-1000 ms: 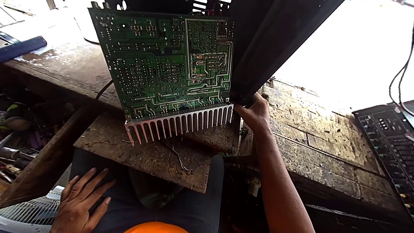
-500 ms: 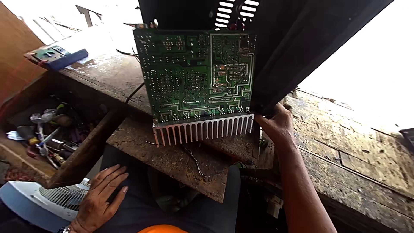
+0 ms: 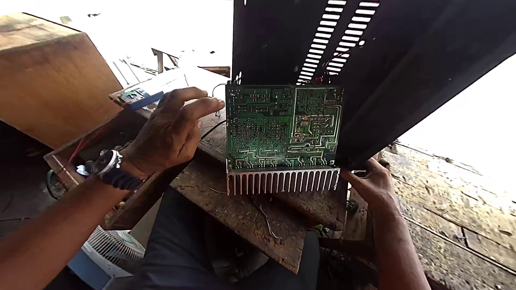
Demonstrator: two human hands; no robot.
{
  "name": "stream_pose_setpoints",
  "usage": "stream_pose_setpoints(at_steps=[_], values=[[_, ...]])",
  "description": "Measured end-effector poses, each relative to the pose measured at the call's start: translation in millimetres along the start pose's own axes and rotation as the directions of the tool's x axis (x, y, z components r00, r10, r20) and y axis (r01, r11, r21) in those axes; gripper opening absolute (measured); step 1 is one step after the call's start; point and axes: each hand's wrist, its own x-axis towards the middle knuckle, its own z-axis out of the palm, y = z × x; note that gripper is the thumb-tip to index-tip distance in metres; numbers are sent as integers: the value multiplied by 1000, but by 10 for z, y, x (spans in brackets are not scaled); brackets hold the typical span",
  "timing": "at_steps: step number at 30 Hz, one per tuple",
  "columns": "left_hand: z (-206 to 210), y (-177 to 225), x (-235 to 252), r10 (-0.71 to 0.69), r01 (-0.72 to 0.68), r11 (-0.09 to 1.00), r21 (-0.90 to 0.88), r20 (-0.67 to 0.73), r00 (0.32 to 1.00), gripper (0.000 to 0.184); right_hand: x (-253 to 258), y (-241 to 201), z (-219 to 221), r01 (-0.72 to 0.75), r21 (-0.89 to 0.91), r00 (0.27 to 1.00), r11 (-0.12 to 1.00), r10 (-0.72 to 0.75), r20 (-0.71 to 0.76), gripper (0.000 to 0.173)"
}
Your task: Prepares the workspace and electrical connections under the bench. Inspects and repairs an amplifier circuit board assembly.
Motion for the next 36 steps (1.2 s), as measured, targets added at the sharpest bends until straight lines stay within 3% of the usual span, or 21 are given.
stream_pose_setpoints(at_steps=[9,22,36], values=[[258,-121,78,26,-27,1000,17,67,997,48,21,56,5,-15,7,1000,1000,15,11,62],[236,-123,115,0,0,1000,-1,96,995,53,27,91,11,-36,18,999,999,35,11,65],[179,-104,156,86,-95,991,90,103,991,51,21,68,-3,-26,17,999,1000,25,31,62]])
